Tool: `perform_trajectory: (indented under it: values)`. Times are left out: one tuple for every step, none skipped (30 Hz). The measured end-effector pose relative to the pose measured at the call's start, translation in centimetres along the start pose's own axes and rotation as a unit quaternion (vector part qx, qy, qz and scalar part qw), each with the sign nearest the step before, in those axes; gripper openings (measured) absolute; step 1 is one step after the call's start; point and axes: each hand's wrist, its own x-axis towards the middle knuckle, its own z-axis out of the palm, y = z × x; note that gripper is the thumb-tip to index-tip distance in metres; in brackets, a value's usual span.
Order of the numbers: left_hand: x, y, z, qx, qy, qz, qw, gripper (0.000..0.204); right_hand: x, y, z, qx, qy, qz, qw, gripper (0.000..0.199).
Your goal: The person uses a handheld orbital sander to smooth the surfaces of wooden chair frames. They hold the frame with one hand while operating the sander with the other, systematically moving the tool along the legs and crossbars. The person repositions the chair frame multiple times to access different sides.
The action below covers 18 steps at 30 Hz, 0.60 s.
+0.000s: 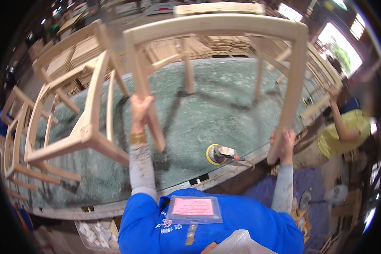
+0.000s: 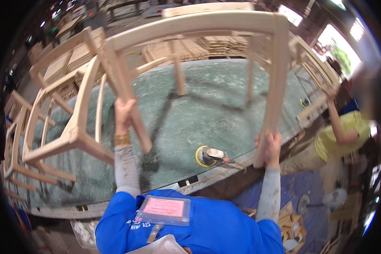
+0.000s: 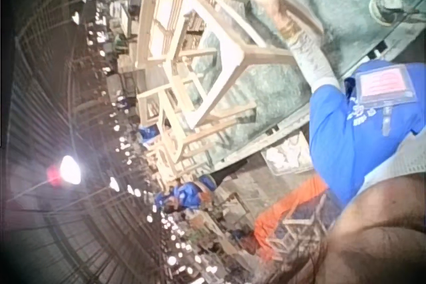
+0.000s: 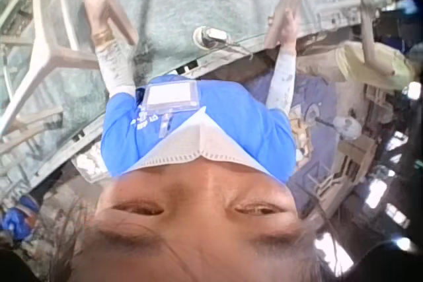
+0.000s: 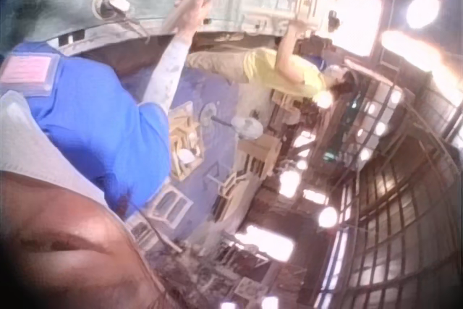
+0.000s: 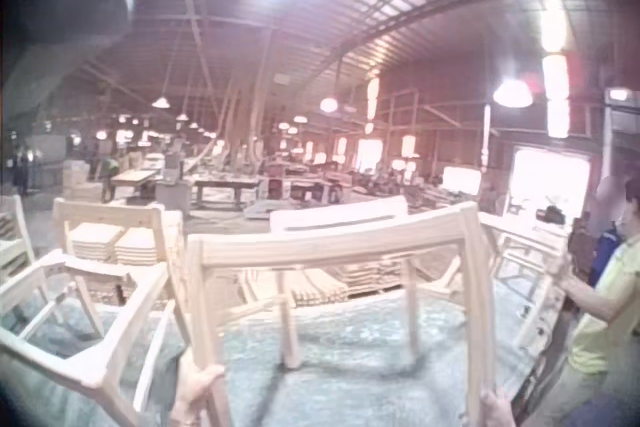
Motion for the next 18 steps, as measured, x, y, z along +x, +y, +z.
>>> perform_trajectory:
  values:
    - [-0.5,2.7,1.4,0.019,-0.024,0.035,0.999,0.026,1.7,1.0,-1.6,0.045,-0.021,0.031,0.998,0.052]
    - [-1.0,5.4,2.8,0.036,-0.048,0.074,0.995,0.031,3.4,2.1,-3.0,0.092,-0.044,0.057,0.993,0.052]
    - [-1.8,7.8,4.4,0.046,-0.073,0.061,0.994,0.034,5.1,3.8,-4.3,0.126,-0.057,0.081,0.987,0.051]
    - [-2.6,10.0,5.9,0.059,-0.095,0.048,0.993,0.037,6.6,5.0,-5.4,0.161,-0.075,0.104,0.979,0.050]
    - [-3.1,11.3,6.8,0.079,-0.104,0.037,0.991,0.039,8.2,5.2,-5.7,0.177,-0.077,0.117,0.974,0.051]
    - [-3.2,12.1,7.8,0.083,-0.094,0.038,0.991,0.038,9.6,5.2,-6.0,0.192,-0.080,0.130,0.969,0.052]
    - [-3.1,12.5,8.8,0.083,-0.089,0.037,0.992,0.036,11.3,4.7,-6.7,0.120,-0.073,0.091,0.986,0.049]
    - [-2.8,12.8,9.8,0.086,-0.086,0.034,0.992,0.035,12.8,4.3,-7.3,0.050,-0.062,0.054,0.995,0.045]
    - [-2.5,12.8,10.1,0.093,-0.083,0.030,0.992,0.032,13.3,4.4,-7.6,-0.020,-0.056,0.023,0.998,0.042]
    - [-2.2,12.5,10.0,0.096,-0.082,0.028,0.992,0.034,12.9,4.6,-6.7,-0.118,0.060,-0.112,0.985,0.037]
    - [-1.9,12.4,9.7,0.098,-0.074,0.028,0.992,0.035,12.1,3.9,-4.3,-0.210,0.170,-0.244,0.931,0.032]
    - [-1.8,12.4,9.7,0.096,-0.070,0.028,0.993,0.037,10.6,3.5,-2.3,-0.296,0.279,-0.366,0.837,0.028]
    - [-1.9,12.4,10.1,0.098,-0.066,0.031,0.993,0.036,8.4,3.9,-1.5,-0.290,0.213,-0.389,0.848,0.028]
    - [-1.8,12.3,10.2,0.098,-0.068,0.026,0.993,0.036,5.9,4.5,-0.6,-0.284,0.146,-0.409,0.854,0.030]
    - [-1.8,12.3,10.4,0.099,-0.075,0.022,0.992,0.035,4.0,6.0,0.8,-0.270,0.093,-0.389,0.876,0.032]
    - [-1.7,12.6,10.7,0.099,-0.083,0.019,0.991,0.035,2.1,9.8,2.2,-0.248,0.011,-0.313,0.917,0.042]
    - [-1.7,12.5,10.9,0.098,-0.090,0.020,0.991,0.034,0.5,12.5,3.7,-0.300,-0.039,-0.272,0.913,0.049]
    - [-2.0,12.5,11.0,0.107,-0.091,0.024,0.990,0.032,-1.0,14.9,4.8,-0.349,-0.092,-0.230,0.904,0.056]
